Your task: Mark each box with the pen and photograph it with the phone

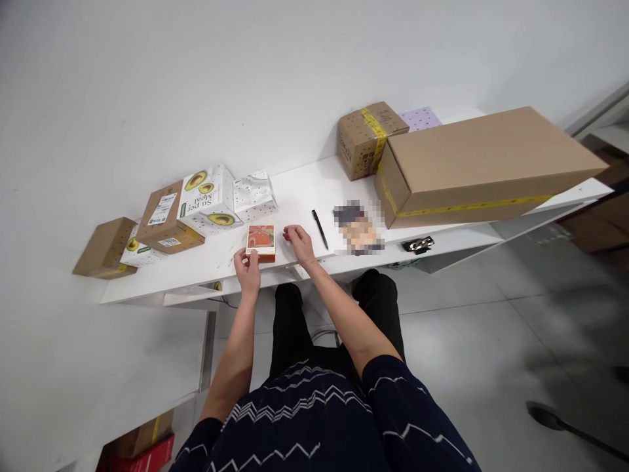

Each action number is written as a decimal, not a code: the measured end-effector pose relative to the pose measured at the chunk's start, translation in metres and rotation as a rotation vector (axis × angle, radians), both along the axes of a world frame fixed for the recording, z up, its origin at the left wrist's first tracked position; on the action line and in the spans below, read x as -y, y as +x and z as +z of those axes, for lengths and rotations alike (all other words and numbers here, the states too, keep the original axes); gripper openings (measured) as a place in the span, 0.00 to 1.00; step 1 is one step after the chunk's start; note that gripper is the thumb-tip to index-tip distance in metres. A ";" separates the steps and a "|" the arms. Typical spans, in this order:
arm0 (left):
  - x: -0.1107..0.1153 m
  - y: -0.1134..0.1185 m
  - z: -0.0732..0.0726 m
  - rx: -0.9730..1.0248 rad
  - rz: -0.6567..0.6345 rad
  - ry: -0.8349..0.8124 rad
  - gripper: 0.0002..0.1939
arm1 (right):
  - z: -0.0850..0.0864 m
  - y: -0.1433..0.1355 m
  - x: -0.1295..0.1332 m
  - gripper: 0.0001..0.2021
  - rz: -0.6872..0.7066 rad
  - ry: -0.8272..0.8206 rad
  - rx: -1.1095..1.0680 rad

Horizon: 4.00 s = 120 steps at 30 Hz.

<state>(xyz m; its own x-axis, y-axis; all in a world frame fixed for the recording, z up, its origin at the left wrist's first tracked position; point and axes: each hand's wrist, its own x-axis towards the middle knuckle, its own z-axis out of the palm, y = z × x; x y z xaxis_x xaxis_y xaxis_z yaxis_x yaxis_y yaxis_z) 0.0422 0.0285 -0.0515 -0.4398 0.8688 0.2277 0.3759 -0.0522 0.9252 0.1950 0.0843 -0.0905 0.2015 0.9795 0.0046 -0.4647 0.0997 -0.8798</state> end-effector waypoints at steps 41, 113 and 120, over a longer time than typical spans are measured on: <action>0.004 0.009 0.015 -0.155 0.064 -0.004 0.21 | 0.008 0.001 0.003 0.23 0.024 0.016 0.055; 0.025 0.003 0.004 0.310 -0.016 -0.256 0.25 | 0.061 0.091 0.012 0.12 0.124 -0.384 0.820; 0.029 0.027 -0.004 0.103 -0.151 -0.282 0.26 | 0.082 0.056 0.029 0.13 0.101 -0.083 -0.112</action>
<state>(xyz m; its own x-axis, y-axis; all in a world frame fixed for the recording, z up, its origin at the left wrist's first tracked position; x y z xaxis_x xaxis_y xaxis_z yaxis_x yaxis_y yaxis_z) 0.0688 -0.0006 -0.0556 -0.3091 0.9484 -0.0701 0.2877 0.1635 0.9437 0.2506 0.0555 -0.0082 0.0969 0.9909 -0.0937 -0.5645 -0.0228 -0.8251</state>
